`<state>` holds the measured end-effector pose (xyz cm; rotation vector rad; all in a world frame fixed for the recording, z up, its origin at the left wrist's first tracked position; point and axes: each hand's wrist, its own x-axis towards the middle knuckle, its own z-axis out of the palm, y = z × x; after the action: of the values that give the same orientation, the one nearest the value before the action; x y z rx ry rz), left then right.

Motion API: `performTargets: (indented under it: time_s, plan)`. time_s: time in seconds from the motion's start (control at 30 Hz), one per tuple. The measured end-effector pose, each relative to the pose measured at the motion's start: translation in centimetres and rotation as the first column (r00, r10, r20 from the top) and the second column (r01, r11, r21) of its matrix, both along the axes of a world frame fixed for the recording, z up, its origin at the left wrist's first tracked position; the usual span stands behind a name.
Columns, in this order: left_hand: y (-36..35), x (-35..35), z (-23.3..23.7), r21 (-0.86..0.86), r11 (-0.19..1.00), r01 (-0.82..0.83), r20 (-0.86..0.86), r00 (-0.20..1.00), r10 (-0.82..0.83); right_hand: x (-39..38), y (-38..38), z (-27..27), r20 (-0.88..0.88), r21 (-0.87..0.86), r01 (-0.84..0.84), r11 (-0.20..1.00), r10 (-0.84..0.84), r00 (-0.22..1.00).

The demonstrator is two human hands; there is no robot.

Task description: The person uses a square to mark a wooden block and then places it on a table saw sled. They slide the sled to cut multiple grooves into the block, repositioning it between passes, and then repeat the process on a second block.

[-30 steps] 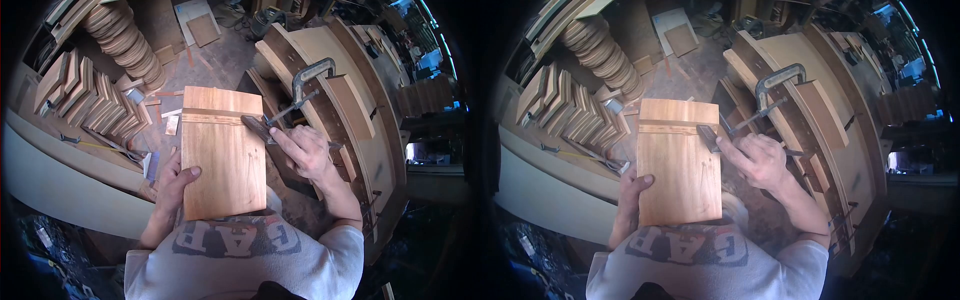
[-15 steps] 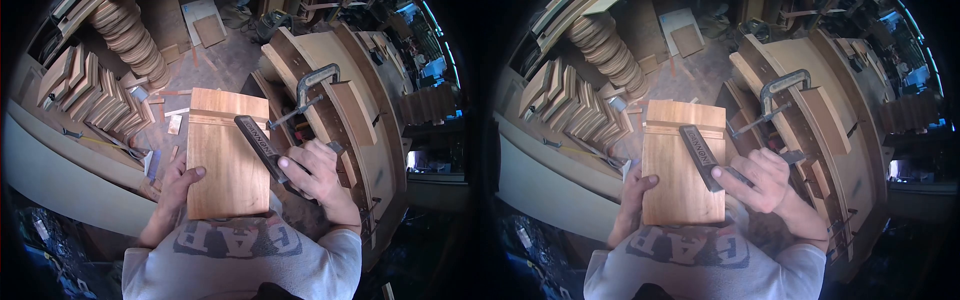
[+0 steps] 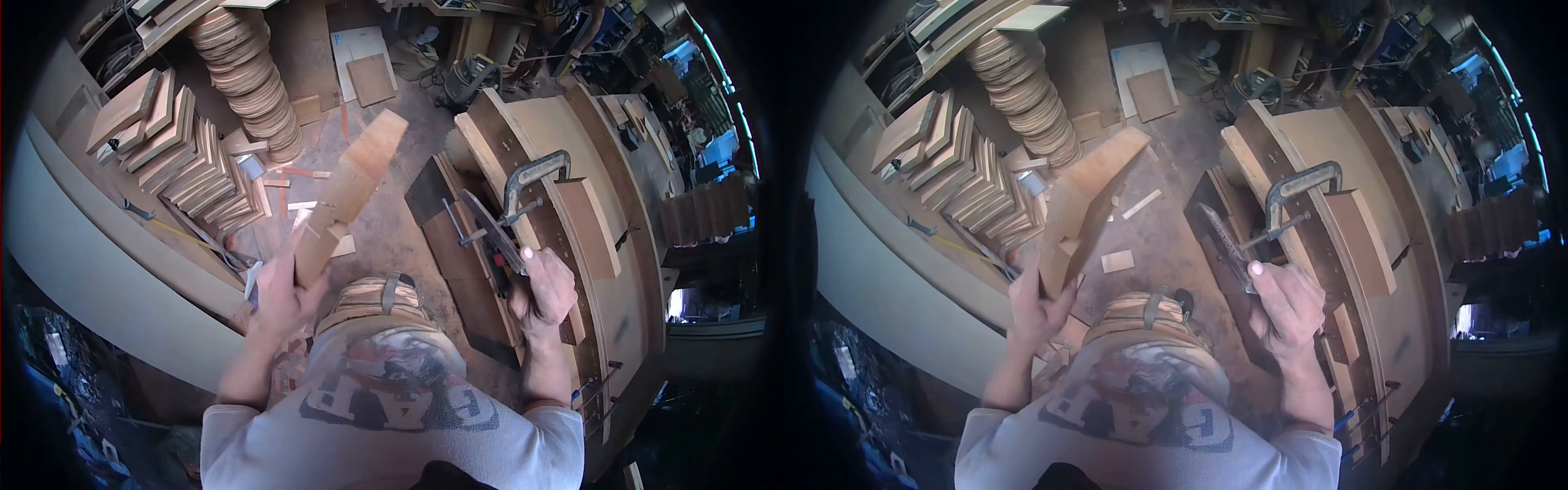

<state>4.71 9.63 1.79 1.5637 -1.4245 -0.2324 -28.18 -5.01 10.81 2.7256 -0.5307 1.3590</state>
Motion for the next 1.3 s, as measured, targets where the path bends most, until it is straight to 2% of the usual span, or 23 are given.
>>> performTargets:
  time_s: [0.03,0.13,0.17,0.23,0.27,0.3,0.33,0.4,0.43,0.53,0.63,0.7,0.73,0.77,0.83,0.9,0.97,1.03,1.07,1.1,1.2,1.3]
  plan:
    - [-0.4,1.1,-0.7,-0.031,0.999,-0.03,0.1,0.994,0.033,0.4,0.3,-0.2,0.024,-0.011,0.014,1.0,-0.014,1.0]
    - [-1.6,4.8,0.6,0.197,0.972,-0.126,-0.168,0.973,0.16,1.7,1.1,-0.6,0.091,0.109,-0.023,0.994,0.013,0.996]
    - [-1.7,4.9,0.9,0.163,0.984,-0.077,-0.31,0.943,0.125,2.6,1.5,-0.3,0.139,0.103,-0.05,0.993,0.035,0.99]
    - [-0.7,4.5,0.8,0.101,0.995,0.016,-0.578,0.815,0.046,3.8,0.8,-0.3,0.148,0.049,-0.135,0.99,0.127,0.981]
    - [-0.2,4.5,0.4,0.069,0.989,0.134,-0.673,0.738,-0.053,4.5,0.5,-0.3,0.141,0.065,-0.146,0.987,0.136,0.981]
    - [0.2,3.9,0.5,0.069,0.982,0.178,-0.752,0.655,-0.066,5.1,0.1,-0.1,0.135,0.079,-0.153,0.985,0.141,0.981]
    - [0.4,2.9,0.9,0.058,0.973,0.222,-0.822,0.564,-0.08,5.5,0.1,0.2,0.135,0.128,-0.13,0.983,0.113,0.984]
    - [0.8,1.9,0.9,0.063,0.948,0.313,-0.914,0.4,-0.072,6.2,0.1,0.3,0.199,0.423,-0.134,0.896,0.052,0.979]
    - [1.1,1.4,0.9,0.05,0.945,0.323,-0.916,0.392,-0.085,6.5,-0.1,0.8,0.22,0.585,-0.145,0.798,0.015,0.975]
    - [1.2,0.4,1.4,0.004,0.933,0.361,-0.913,0.382,-0.143,7.2,-1.0,1.6,0.273,0.57,-0.156,0.807,-0.007,0.962]
    - [1.4,0.1,1.9,0.006,0.913,0.408,-0.913,0.375,-0.162,7.7,-1.1,3.1,0.237,0.325,-0.145,0.935,0.068,0.969]
    - [1.4,-0.1,2.1,0.045,0.903,0.427,-0.927,0.355,-0.122,9.0,-2.1,3.1,0.106,0.067,-0.245,0.967,0.237,0.966]
    - [1.3,-0.5,2.6,0.07,0.901,0.429,-0.933,0.347,-0.093,8.7,-1.9,3.3,-0.034,0.064,-0.262,0.963,0.265,0.964]
    - [1.2,-0.9,3.3,0.091,0.898,0.43,-0.939,0.337,-0.066,9.1,-1.9,2.9,-0.086,-0.032,-0.244,0.969,0.241,0.967]
    - [1.0,-1.3,3.7,0.106,0.893,0.438,-0.954,0.299,-0.033,8.8,-1.3,2.6,-0.087,-0.086,-0.243,0.966,0.235,0.968]
    - [0.8,-1.6,3.7,0.1,0.886,0.452,-0.968,0.252,-0.02,8.3,0.1,2.8,-0.027,-0.116,-0.278,0.954,0.277,0.96]
    - [0.9,-1.8,3.1,0.108,0.887,0.449,-0.959,0.281,-0.025,8.4,0.6,2.6,-0.022,-0.106,-0.282,0.953,0.282,0.959]
    - [1.1,-1.9,3.0,0.13,0.874,0.468,-0.96,0.279,-0.007,8.5,0.8,1.3,-0.079,-0.058,-0.246,0.967,0.242,0.967]
    - [1.0,-1.9,3.4,0.142,0.863,0.484,-0.966,0.26,0.013,8.7,-0.1,-0.5,-0.183,-0.02,-0.161,0.987,0.155,0.971]
    - [0.9,-1.9,3.6,0.152,0.852,0.501,-0.97,0.243,0.031,8.9,-0.2,-0.9,-0.185,0.031,-0.152,0.988,0.155,0.97]
    - [0.7,-2.5,2.8,0.083,0.867,0.492,-0.983,0.184,-0.01,8.4,0.7,0.5,-0.087,0.022,-0.211,0.977,0.212,0.973]
    - [0.3,-3.0,3.0,0.134,0.86,0.493,-0.968,0.253,0.005,7.8,1.7,2.0,-0.034,-0.033,-0.219,0.975,0.218,0.975]
